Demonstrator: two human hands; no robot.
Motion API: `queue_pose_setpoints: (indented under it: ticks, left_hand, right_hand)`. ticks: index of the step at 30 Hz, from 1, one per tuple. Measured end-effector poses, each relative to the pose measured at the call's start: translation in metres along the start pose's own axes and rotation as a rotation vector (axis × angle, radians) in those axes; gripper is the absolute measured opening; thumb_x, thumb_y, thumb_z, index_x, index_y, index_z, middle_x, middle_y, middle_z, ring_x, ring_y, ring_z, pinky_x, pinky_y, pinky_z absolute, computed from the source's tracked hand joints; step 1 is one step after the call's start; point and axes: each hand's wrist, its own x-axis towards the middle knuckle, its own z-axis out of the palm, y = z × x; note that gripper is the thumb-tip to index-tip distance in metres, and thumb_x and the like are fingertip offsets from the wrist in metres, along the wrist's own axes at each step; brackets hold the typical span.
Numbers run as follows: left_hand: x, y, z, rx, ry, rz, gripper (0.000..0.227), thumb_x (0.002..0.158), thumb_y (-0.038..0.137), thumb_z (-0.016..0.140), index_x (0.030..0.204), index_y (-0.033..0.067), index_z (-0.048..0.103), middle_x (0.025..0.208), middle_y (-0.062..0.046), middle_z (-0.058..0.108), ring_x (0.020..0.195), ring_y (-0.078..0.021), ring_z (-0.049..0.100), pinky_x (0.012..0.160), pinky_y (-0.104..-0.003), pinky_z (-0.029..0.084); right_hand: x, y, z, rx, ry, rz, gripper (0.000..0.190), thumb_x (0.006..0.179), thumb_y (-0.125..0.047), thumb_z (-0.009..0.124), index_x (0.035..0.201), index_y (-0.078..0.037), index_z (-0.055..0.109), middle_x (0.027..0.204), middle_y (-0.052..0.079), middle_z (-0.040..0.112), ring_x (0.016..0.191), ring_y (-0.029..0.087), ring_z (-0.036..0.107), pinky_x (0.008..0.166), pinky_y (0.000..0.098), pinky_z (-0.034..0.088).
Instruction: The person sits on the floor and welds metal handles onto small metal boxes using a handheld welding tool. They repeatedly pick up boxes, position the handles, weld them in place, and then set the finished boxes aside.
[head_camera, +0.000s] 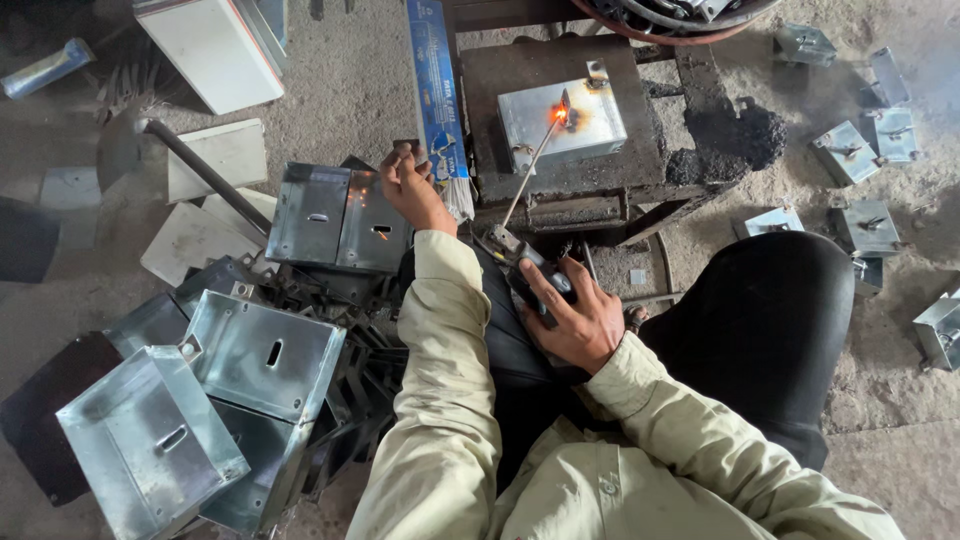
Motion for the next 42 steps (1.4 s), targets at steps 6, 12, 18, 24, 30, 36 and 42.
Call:
queue_pose_setpoints:
  ticks: [6,12,18,24,30,36,42]
  left_hand:
    - [-0.012,0.024,0.012,0.053,0.023,-0.033,0.013,0.095,0.022,0.062,0.106,0.0149,0.064,0.105,-0.001,0.071,0.086,-0.0128,0.055,0.083,-0.033,0.044]
    - [-0.011,0.027,0.014,0.063,0.048,-0.054,0.021,0.092,0.024,0.066,0.110,0.0134,0.065,0.103,-0.003,0.071,0.086,-0.0138,0.057,0.082,-0.033,0.044]
    - [-0.008,0.024,0.011,0.111,0.047,-0.052,0.020,0.096,0.029,0.064,0.109,0.0139,0.065,0.105,-0.002,0.072,0.085,-0.0120,0.056,0.081,-0.032,0.044]
    - [-0.006,0.018,0.006,0.084,0.008,0.001,0.022,0.094,0.026,0.061,0.111,0.0141,0.067,0.107,-0.001,0.073,0.086,-0.0118,0.058,0.081,-0.032,0.044]
    - [-0.002,0.017,0.008,0.096,0.048,-0.024,0.019,0.096,0.025,0.063,0.110,0.0123,0.066,0.103,-0.002,0.073,0.083,-0.0114,0.058,0.078,-0.031,0.045]
    - [0.007,0.003,0.000,0.083,0.057,-0.034,0.022,0.098,0.029,0.065,0.111,0.0126,0.063,0.105,-0.003,0.074,0.083,-0.0114,0.058,0.077,-0.031,0.044]
    - [0.011,-0.001,-0.004,0.062,0.088,-0.077,0.026,0.097,0.025,0.063,0.118,0.0107,0.067,0.110,-0.003,0.071,0.085,-0.0146,0.060,0.081,-0.032,0.046]
  right_hand:
    - [0.004,0.001,-0.003,0.045,-0.015,-0.013,0.076,0.074,-0.027,0.088,0.144,-0.020,0.059,0.119,0.022,0.060,0.093,0.033,0.069,0.068,0.0397,0.058]
    - [0.006,-0.002,-0.004,0.050,0.006,-0.022,0.075,0.075,-0.023,0.086,0.145,-0.020,0.058,0.120,0.019,0.060,0.096,0.031,0.068,0.072,0.0383,0.060]
    - [0.007,-0.006,-0.005,0.033,0.023,-0.014,0.076,0.075,-0.024,0.087,0.145,-0.019,0.058,0.118,0.019,0.059,0.097,0.032,0.067,0.071,0.0387,0.060]
    - [0.008,-0.010,-0.005,0.000,-0.012,-0.028,0.076,0.078,-0.021,0.087,0.148,-0.019,0.057,0.120,0.020,0.059,0.096,0.031,0.068,0.069,0.0378,0.059]
    - [0.011,-0.015,-0.005,0.020,-0.004,0.004,0.079,0.075,-0.019,0.084,0.148,-0.021,0.055,0.120,0.018,0.059,0.098,0.031,0.068,0.071,0.0382,0.060]
    - [0.006,-0.014,-0.002,0.030,-0.004,0.019,0.078,0.074,-0.020,0.085,0.147,-0.021,0.057,0.121,0.017,0.058,0.099,0.031,0.068,0.072,0.0385,0.060]
    - [0.012,-0.001,-0.007,0.089,0.247,-0.186,0.069,0.077,-0.016,0.092,0.138,-0.018,0.060,0.115,0.017,0.061,0.087,0.030,0.065,0.071,0.0402,0.056]
